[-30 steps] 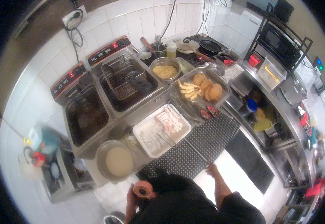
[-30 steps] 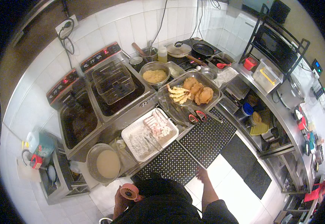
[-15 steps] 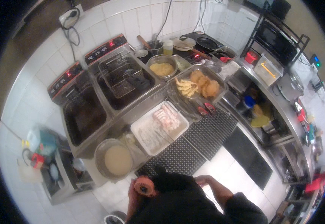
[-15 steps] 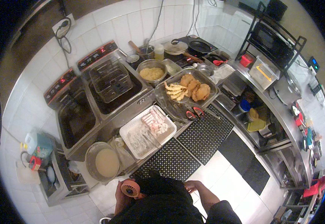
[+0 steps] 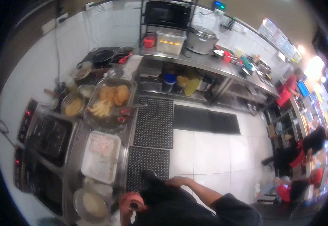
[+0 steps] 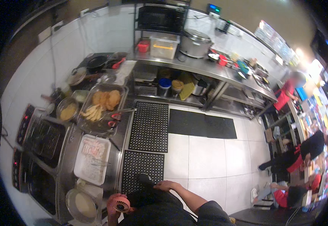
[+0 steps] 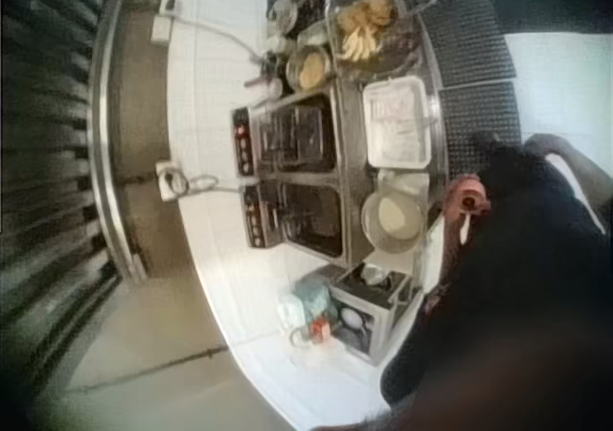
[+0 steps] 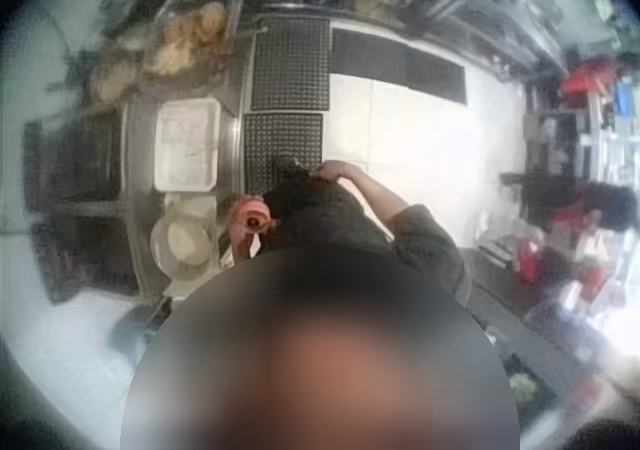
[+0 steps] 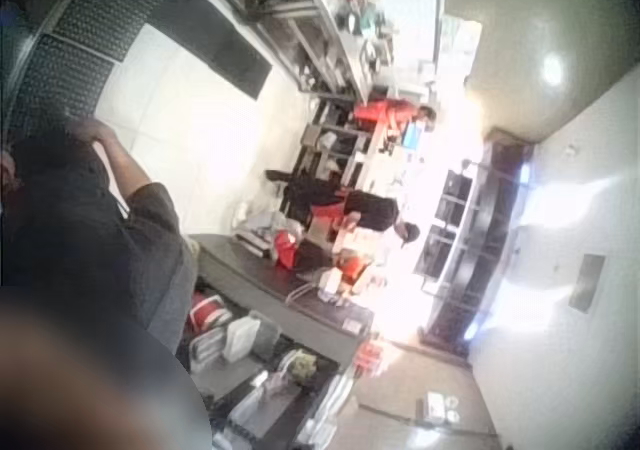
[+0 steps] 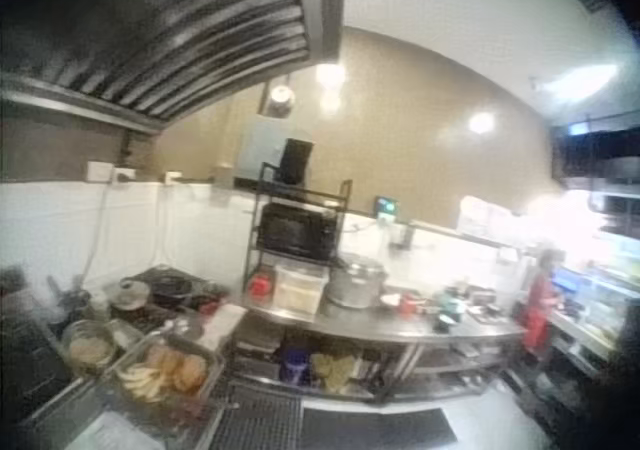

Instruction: The person assembles a food dish by placing rice, fried items, and vegetables into a bowl. They add sauce and other toppings before handing the completed dish to a coworker.

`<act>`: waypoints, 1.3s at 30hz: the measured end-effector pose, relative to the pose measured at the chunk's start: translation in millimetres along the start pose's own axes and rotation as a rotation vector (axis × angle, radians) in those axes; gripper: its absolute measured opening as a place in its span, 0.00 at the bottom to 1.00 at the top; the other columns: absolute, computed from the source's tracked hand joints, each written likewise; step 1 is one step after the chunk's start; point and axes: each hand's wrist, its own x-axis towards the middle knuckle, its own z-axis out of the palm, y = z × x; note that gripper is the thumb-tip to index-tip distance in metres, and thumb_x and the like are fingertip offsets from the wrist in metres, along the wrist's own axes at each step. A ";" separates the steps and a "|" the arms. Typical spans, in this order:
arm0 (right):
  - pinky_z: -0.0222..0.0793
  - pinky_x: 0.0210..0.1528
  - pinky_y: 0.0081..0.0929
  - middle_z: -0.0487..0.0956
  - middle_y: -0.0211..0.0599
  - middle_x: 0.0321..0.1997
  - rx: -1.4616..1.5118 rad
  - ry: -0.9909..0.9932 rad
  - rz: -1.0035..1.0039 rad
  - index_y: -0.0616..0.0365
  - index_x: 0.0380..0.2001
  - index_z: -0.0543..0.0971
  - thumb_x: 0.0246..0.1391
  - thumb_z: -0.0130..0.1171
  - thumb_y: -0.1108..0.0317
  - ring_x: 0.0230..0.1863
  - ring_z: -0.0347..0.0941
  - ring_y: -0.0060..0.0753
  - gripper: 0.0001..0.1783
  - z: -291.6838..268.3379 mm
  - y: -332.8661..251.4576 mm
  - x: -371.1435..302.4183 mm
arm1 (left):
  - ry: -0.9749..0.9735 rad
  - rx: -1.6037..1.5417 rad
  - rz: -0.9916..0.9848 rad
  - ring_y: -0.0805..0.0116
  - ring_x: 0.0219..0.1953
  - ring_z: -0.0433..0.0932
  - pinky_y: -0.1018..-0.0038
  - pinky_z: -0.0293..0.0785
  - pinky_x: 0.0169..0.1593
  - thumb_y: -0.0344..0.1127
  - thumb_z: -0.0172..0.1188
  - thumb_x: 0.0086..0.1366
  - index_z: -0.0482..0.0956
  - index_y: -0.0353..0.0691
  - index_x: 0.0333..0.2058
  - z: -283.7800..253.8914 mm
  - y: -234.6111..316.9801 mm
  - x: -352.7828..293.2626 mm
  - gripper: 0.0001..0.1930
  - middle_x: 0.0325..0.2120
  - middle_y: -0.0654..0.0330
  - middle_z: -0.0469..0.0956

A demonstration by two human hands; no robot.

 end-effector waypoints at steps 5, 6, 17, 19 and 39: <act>0.69 0.49 0.35 0.79 0.43 0.48 0.048 0.252 0.071 0.53 0.54 0.75 0.62 0.41 0.40 0.44 0.75 0.41 0.32 -46.7 0.4 -42.9 | 0.078 0.042 -0.250 0.63 0.38 0.80 0.71 0.76 0.43 0.34 0.55 0.61 0.79 0.28 0.35 49.8 9.5 62.6 0.12 0.36 0.50 0.80; 0.69 0.49 0.36 0.78 0.44 0.48 0.118 0.274 0.028 0.54 0.54 0.75 0.62 0.42 0.40 0.45 0.75 0.42 0.32 -58.0 -0.3 -47.3 | 0.050 0.063 -0.262 0.63 0.38 0.80 0.71 0.76 0.43 0.34 0.55 0.61 0.79 0.29 0.35 63.4 13.4 78.7 0.12 0.35 0.51 0.80; 0.65 0.56 0.38 0.77 0.48 0.50 0.299 0.626 -0.086 0.56 0.55 0.73 0.62 0.42 0.42 0.52 0.72 0.49 0.31 -194.7 76.7 -119.3 | -0.343 0.374 -0.284 0.69 0.34 0.78 0.74 0.74 0.41 0.31 0.53 0.62 0.80 0.31 0.35 254.3 -44.3 288.4 0.10 0.31 0.57 0.81; 0.66 0.54 0.37 0.78 0.47 0.48 0.343 0.735 -0.050 0.58 0.55 0.72 0.63 0.42 0.43 0.50 0.73 0.48 0.31 -204.8 95.5 -139.2 | -0.462 0.338 -0.370 0.69 0.35 0.78 0.74 0.74 0.43 0.33 0.52 0.64 0.79 0.29 0.38 280.8 -57.2 314.6 0.12 0.33 0.56 0.81; 0.64 0.57 0.32 0.77 0.42 0.54 0.803 1.060 -0.273 0.56 0.55 0.72 0.45 0.69 0.49 0.55 0.70 0.36 0.37 -393.1 115.0 -176.2 | -0.993 0.481 -0.653 0.59 0.47 0.77 0.67 0.75 0.50 0.52 0.35 0.73 0.73 0.31 0.50 487.3 -117.3 571.2 0.28 0.43 0.51 0.78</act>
